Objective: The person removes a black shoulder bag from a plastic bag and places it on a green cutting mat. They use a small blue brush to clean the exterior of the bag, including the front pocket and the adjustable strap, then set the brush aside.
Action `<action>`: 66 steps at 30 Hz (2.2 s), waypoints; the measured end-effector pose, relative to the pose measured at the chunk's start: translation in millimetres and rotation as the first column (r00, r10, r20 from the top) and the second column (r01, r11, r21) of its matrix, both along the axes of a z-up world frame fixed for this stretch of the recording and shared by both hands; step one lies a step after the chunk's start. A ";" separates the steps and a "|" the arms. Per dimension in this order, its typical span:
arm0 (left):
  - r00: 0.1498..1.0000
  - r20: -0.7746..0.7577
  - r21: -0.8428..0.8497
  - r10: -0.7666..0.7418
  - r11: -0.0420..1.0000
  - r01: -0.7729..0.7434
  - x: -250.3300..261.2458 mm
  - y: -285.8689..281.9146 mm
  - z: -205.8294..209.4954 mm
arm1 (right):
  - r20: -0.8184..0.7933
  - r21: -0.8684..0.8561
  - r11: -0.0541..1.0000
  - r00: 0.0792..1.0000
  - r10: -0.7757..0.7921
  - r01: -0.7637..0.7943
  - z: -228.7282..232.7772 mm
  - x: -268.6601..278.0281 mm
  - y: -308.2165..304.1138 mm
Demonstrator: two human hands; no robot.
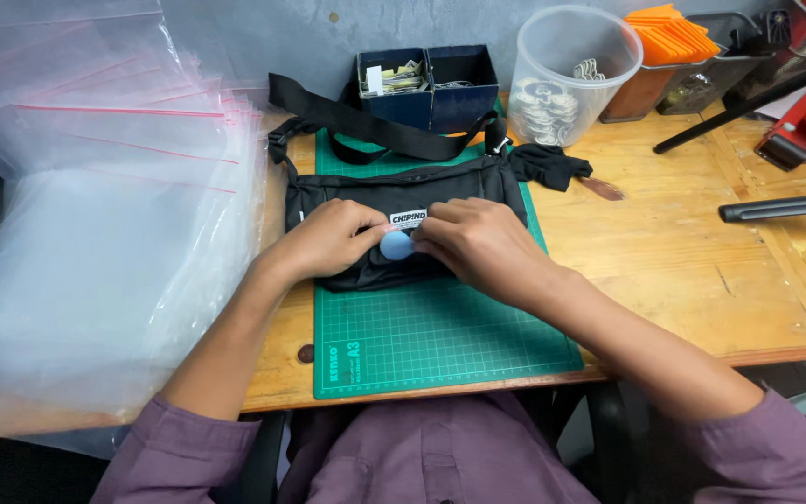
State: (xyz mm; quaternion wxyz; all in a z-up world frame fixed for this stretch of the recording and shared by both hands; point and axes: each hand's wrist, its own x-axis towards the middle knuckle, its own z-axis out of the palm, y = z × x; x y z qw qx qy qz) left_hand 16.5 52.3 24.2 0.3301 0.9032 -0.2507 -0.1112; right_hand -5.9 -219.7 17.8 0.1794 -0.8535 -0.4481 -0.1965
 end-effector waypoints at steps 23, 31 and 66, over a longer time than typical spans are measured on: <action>0.995 -0.095 -0.254 -0.020 0.967 -0.004 25.7 -1.6 -39.6 | -0.042 -0.002 0.990 0.989 0.139 -0.139 -1.2 -7.5 34.8; 0.992 -0.129 -0.248 -0.003 0.968 -0.029 10.9 0.3 -18.8 | -0.197 -0.513 0.807 0.876 -0.441 0.292 62.4 10.7 -46.4; 0.865 0.330 0.117 0.379 0.892 -0.436 51.6 88.2 -26.8 | -0.234 -0.204 0.928 0.936 0.263 -0.311 38.7 15.5 93.4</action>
